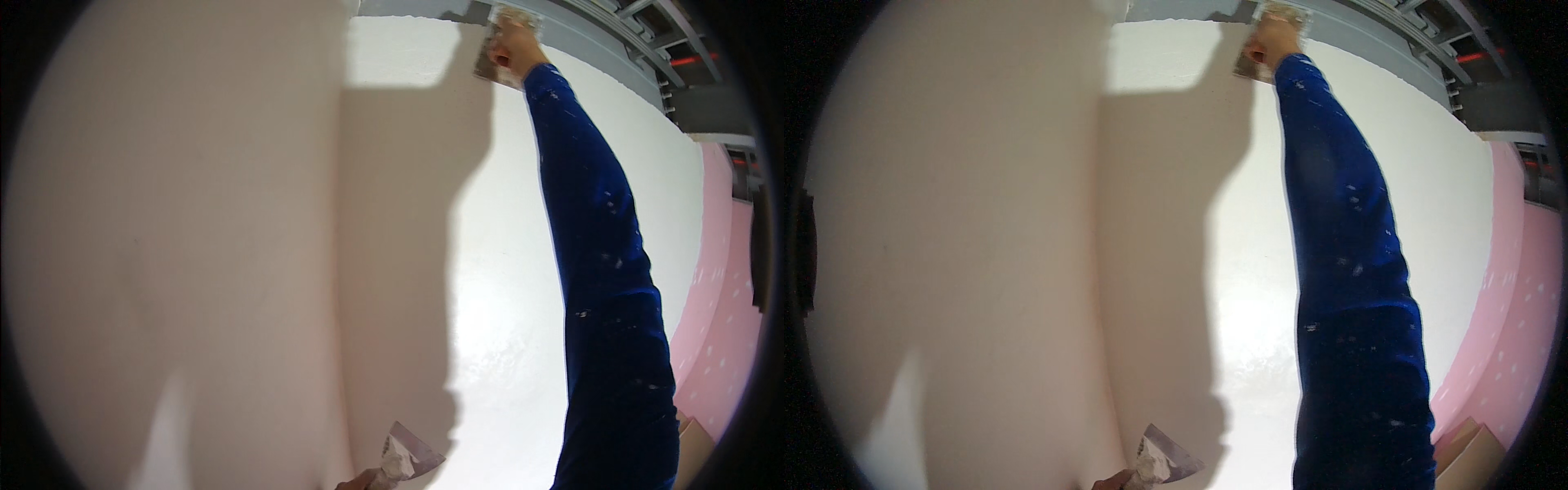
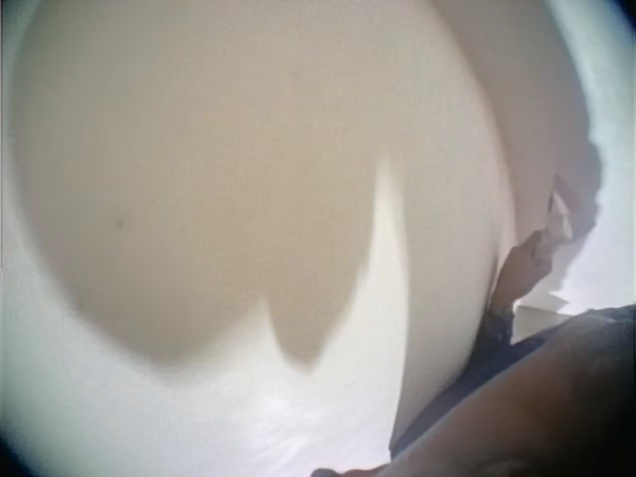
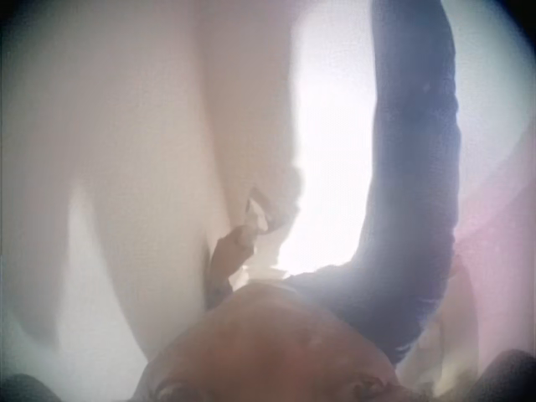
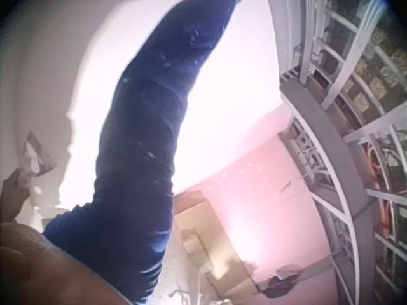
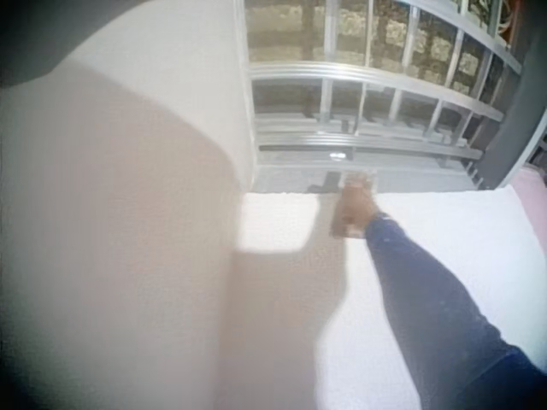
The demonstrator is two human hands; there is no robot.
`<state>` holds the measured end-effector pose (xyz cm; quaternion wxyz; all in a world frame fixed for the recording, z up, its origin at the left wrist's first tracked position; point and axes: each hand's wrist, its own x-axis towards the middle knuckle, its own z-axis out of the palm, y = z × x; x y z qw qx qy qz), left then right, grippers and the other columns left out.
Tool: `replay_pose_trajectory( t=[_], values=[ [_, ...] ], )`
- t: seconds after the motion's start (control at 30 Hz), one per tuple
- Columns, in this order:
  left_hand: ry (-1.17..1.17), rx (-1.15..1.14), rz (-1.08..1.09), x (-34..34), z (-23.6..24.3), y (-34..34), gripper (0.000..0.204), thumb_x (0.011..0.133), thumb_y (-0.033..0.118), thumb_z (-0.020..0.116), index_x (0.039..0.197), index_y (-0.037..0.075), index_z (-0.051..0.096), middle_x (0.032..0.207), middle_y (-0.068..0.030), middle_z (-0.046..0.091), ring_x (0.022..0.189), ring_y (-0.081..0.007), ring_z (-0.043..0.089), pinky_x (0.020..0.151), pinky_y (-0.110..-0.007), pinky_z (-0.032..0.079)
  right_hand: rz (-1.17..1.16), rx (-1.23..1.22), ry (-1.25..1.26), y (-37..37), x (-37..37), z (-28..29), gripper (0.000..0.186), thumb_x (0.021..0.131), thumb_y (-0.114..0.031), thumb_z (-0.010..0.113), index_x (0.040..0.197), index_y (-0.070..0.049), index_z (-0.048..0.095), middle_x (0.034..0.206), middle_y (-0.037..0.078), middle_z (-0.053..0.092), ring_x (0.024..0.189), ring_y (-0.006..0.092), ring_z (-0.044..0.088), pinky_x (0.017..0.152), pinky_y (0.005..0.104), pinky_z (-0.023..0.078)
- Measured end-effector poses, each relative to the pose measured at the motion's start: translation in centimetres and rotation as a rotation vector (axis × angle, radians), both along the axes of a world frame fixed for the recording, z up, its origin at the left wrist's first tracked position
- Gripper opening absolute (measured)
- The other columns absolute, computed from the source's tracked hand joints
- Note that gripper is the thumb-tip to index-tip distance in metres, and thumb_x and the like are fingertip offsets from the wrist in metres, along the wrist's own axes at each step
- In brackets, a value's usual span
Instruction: The person applies plaster to a white wall using a trowel and a hawk. They repeatedly scoop plaster from the hawk and spread it across the wall surface in smooth strokes.
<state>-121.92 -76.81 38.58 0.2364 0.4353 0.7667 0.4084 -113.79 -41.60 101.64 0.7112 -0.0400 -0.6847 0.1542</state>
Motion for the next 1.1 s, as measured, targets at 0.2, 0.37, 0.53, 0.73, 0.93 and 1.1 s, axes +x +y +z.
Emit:
replay_pose_trajectory(
  t=[0.2, 0.37, 0.53, 0.73, 0.93, 1.1],
  values=[
    [0.017, 0.216, -0.079, -0.5, -3.5, 1.5, 0.038, 0.087, 0.022, 0.066, 0.124, 0.013, 0.066, 0.109, -0.0168, 0.073, 0.100, -0.0370, 0.070, 0.086, -0.044, 0.056, 0.477, -0.151, -0.019, -0.7, 1.8, -3.5, 0.038, 0.103, -0.044, 0.055, 0.110, -0.007, 0.056, 0.080, 0.004, 0.057, 0.060, 0.0144, 0.057, 0.050, 0.0341, 0.052],
    [0.148, 0.264, -0.156, -1.3, -6.2, 3.0, 0.037, 0.086, 0.014, 0.065, 0.123, 0.012, 0.067, 0.116, -0.0139, 0.071, 0.101, -0.0325, 0.070, 0.087, -0.040, 0.055, 0.663, -0.048, -0.189, -7.7, -7.0, -5.0, 0.043, 0.101, -0.047, 0.055, 0.107, -0.004, 0.057, 0.082, 0.007, 0.061, 0.061, 0.0176, 0.060, 0.050, 0.0352, 0.055],
    [-0.128, 0.342, -0.129, -1.0, -6.0, 1.3, 0.039, 0.084, 0.010, 0.066, 0.123, 0.011, 0.068, 0.121, -0.0135, 0.070, 0.106, -0.0299, 0.068, 0.091, -0.038, 0.053, 0.656, -0.085, -0.154, -11.4, -12.3, -3.5, 0.049, 0.099, -0.050, 0.059, 0.109, -0.002, 0.059, 0.087, 0.007, 0.061, 0.064, 0.0165, 0.060, 0.053, 0.0338, 0.055],
    [0.129, 0.454, -0.240, -0.2, -3.9, 3.0, 0.040, 0.083, 0.009, 0.065, 0.123, 0.009, 0.068, 0.121, -0.0131, 0.071, 0.106, -0.0305, 0.068, 0.094, -0.040, 0.052, 0.634, -0.099, -0.128, -10.9, -15.0, -2.9, 0.043, 0.103, -0.045, 0.054, 0.110, -0.003, 0.057, 0.084, 0.007, 0.059, 0.062, 0.0181, 0.060, 0.052, 0.0348, 0.055],
    [0.066, 0.153, -0.109, 1.8, -3.0, 5.2, 0.043, 0.083, 0.012, 0.066, 0.126, 0.009, 0.065, 0.115, -0.0156, 0.072, 0.102, -0.0338, 0.069, 0.091, -0.042, 0.053, 0.680, -0.076, -0.152, -8.2, -15.3, -2.5, 0.032, 0.103, -0.038, 0.052, 0.112, -0.007, 0.055, 0.084, 0.007, 0.058, 0.063, 0.0193, 0.061, 0.052, 0.0377, 0.056],
    [0.050, 0.106, -0.103, 1.7, -4.4, 5.7, 0.044, 0.084, 0.016, 0.066, 0.128, 0.010, 0.064, 0.113, -0.0173, 0.072, 0.101, -0.0349, 0.069, 0.090, -0.043, 0.054, 0.645, -0.120, -0.228, -5.9, -16.2, 0.1, 0.025, 0.104, -0.035, 0.051, 0.109, -0.011, 0.053, 0.081, 0.004, 0.056, 0.059, 0.0155, 0.057, 0.052, 0.0337, 0.054]
  ],
)
